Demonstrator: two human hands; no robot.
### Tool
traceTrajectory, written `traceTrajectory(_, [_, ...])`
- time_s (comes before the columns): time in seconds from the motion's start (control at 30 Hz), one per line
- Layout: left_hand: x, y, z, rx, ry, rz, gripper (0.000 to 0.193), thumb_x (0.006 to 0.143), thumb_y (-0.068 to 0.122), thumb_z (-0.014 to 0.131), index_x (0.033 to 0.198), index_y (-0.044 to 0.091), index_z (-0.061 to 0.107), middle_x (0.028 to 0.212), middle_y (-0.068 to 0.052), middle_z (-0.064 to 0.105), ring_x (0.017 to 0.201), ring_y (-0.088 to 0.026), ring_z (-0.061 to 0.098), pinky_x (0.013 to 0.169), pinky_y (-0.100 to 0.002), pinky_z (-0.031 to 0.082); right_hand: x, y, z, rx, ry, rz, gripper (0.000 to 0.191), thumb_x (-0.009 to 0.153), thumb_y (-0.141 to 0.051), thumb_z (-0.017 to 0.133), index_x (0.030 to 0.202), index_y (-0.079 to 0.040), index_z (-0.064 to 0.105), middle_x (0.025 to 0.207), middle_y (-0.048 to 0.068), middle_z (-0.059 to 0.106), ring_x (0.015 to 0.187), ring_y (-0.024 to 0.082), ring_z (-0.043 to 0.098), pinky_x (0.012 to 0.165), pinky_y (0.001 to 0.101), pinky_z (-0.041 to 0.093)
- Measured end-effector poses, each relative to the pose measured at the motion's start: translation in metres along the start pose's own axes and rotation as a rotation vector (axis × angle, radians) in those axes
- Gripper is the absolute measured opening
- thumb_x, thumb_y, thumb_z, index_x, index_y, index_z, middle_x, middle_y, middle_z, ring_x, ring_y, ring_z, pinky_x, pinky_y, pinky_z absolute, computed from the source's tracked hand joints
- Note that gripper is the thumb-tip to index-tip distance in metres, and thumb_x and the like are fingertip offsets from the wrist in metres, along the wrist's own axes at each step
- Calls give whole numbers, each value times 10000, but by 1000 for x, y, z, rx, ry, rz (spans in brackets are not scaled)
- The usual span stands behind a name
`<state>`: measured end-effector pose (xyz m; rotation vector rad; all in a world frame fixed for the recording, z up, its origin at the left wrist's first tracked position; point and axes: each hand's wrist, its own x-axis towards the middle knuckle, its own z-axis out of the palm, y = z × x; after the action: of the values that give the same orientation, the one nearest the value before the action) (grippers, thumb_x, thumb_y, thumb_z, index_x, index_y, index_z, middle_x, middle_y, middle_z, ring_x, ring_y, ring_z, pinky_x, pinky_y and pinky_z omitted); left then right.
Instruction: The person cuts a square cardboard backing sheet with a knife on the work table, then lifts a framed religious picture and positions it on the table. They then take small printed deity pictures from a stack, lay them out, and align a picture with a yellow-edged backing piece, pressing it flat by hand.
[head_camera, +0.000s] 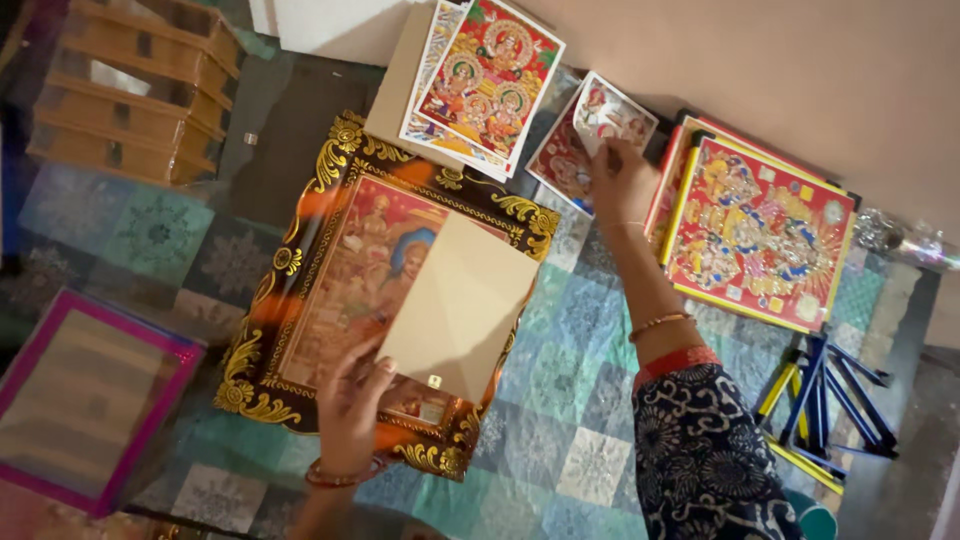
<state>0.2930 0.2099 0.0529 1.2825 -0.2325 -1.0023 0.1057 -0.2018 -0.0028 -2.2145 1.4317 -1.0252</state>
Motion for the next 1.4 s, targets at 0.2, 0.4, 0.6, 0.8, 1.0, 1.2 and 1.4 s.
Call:
traceTrajectory(0.2, [-36,-38,27,-84,-85,-257,432,920,111,682,1320,-22,592,1126,-117,698,951,-199,716,809,-377,637,14,-36,-73,-16,134,-50,100,949,-106,761,1013,-31,776,838,144,757,780,228,759,701,340,580])
traceTrajectory(0.4, [-108,-112,48,-100,-289,-363,379,940,97,681,1290,-25,603,1160,-84,673,990,-186,711,836,-374,647,-83,-74,-195,76,279,-128,58,1070,-13,670,1118,-3,702,1007,118,750,905,213,754,824,344,592])
traceTrajectory(0.6, [-114,-207,36,4,-424,-376,330,930,29,629,1259,1,626,1085,-90,718,939,-205,752,813,-371,665,-240,-65,-288,-279,444,-84,66,1030,30,679,1076,-4,711,1014,141,731,931,326,716,833,398,560])
traceTrajectory(0.8, [-90,-219,19,594,-324,-76,285,920,90,704,1201,54,732,1020,-109,765,888,-231,722,764,-346,592,-348,-32,-307,-420,542,77,60,993,36,725,1026,-13,737,984,163,724,882,346,705,731,405,554])
traceTrajectory(1.0, [-96,-189,35,1060,-219,724,434,800,195,796,1200,66,689,1105,-158,687,1050,-376,629,940,-487,492,-447,-56,-263,-155,53,-41,168,891,59,693,1021,-44,719,1064,116,732,1064,315,694,953,437,539])
traceTrajectory(1.2, [-121,-222,105,756,-457,384,438,924,171,701,1333,43,613,1200,-169,657,1070,-302,683,927,-414,543,-467,-17,-261,-150,144,334,274,962,-122,762,1212,-44,681,1182,143,707,1110,360,663,986,458,518])
traceTrajectory(1.4, [-137,-267,162,707,-370,120,467,872,210,708,1308,72,616,1209,-173,688,1131,-325,677,952,-433,538,-457,27,-252,-52,-57,306,827,778,-338,893,1448,-63,493,1301,178,614,1203,389,594,1046,481,471])
